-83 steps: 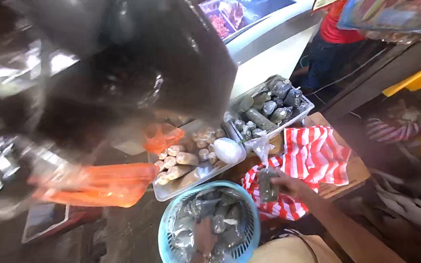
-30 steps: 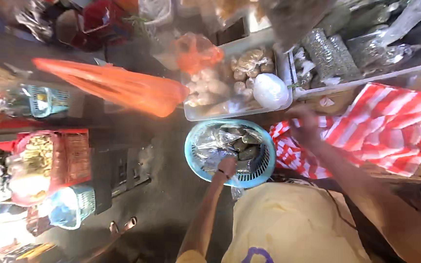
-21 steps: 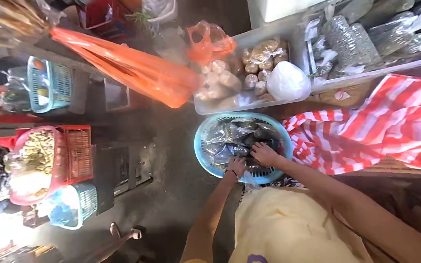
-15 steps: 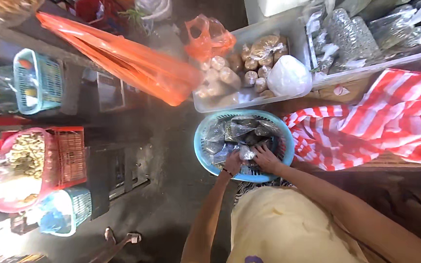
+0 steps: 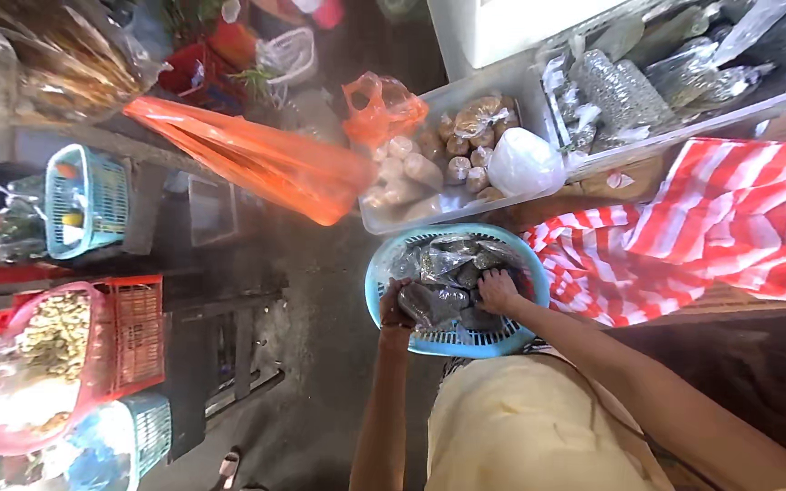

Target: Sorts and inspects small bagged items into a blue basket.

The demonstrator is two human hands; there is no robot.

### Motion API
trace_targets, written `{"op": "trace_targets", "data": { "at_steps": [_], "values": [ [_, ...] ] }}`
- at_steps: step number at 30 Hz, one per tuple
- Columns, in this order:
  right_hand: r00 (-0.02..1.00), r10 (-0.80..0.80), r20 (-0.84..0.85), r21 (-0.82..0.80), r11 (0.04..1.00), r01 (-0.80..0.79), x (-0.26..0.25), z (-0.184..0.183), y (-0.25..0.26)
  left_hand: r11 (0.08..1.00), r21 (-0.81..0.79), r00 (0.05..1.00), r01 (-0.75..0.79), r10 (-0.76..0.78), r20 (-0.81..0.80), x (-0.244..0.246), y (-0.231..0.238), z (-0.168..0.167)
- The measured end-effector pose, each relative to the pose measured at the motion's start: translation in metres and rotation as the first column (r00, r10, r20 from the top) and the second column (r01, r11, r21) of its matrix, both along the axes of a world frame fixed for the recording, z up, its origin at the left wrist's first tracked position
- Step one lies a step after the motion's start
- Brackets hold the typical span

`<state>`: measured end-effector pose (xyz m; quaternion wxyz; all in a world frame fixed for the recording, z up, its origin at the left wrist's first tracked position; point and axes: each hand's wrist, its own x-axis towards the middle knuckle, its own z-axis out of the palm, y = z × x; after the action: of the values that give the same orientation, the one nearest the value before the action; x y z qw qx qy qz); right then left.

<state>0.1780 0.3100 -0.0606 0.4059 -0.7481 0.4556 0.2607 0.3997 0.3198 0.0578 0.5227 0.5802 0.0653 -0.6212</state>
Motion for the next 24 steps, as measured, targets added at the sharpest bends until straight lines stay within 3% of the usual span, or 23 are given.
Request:
{"op": "trace_targets", "data": {
  "at_steps": [3, 5, 8, 11, 13, 14, 15, 16, 18, 19, 21, 24],
  "values": [
    [0.937, 0.075, 0.340, -0.311, 0.950, 0.037, 0.010, 0.014, 0.004, 0.994, -0.061, 0.989, 0.088, -0.095, -0.115, 0.007, 0.015, -0.007],
    [0.902, 0.040, 0.430, -0.414, 0.896, 0.158, 0.026, 0.021, -0.005, 0.995, -0.040, 0.979, 0.090, -0.096, -0.182, 0.010, 0.029, -0.014],
    [0.940, -0.001, 0.340, -0.374, 0.917, 0.137, 0.038, 0.005, -0.040, 0.997, 0.051, 0.993, 0.060, -0.054, -0.109, 0.000, 0.042, -0.009],
    [0.875, 0.014, 0.484, -0.352, 0.918, 0.180, 0.028, -0.010, -0.058, 0.988, 0.016, 0.988, 0.151, -0.151, 0.042, -0.008, 0.048, -0.010],
    [0.765, -0.328, 0.553, -0.060, 0.901, 0.430, 0.016, 0.011, -0.044, 0.942, 0.011, 0.918, 0.336, -0.330, 0.222, -0.013, 0.049, -0.020],
    [0.644, -0.529, 0.552, 0.074, 0.801, 0.594, 0.007, 0.023, -0.031, 0.909, 0.015, 0.871, 0.416, -0.403, 0.281, -0.018, 0.044, -0.024],
    [0.466, -0.706, 0.532, 0.201, 0.641, 0.741, -0.001, 0.034, -0.016, 0.872, 0.012, 0.820, 0.489, -0.465, 0.333, -0.024, 0.037, -0.029],
    [0.223, -0.853, 0.471, 0.350, 0.413, 0.841, -0.006, 0.046, -0.003, 0.824, 0.025, 0.751, 0.566, -0.528, 0.398, -0.029, 0.028, -0.032],
    [-0.339, -0.923, 0.182, 0.597, -0.171, 0.784, -0.010, 0.065, 0.010, 0.690, 0.117, 0.529, 0.714, -0.641, 0.556, -0.038, 0.007, -0.035],
    [-0.535, -0.845, 0.015, 0.649, -0.399, 0.648, -0.012, 0.066, 0.010, 0.615, 0.193, 0.390, 0.765, -0.679, 0.622, -0.043, -0.007, -0.036],
    [-0.675, -0.690, -0.260, 0.671, -0.632, 0.388, -0.018, 0.056, 0.001, 0.495, 0.330, 0.144, 0.804, -0.700, 0.700, -0.051, -0.036, -0.045],
    [-0.760, -0.509, -0.404, 0.669, -0.731, 0.134, -0.010, 0.031, -0.026, 0.304, 0.602, -0.178, 0.738, -0.773, 0.609, -0.062, -0.079, -0.067]
  ]
}}
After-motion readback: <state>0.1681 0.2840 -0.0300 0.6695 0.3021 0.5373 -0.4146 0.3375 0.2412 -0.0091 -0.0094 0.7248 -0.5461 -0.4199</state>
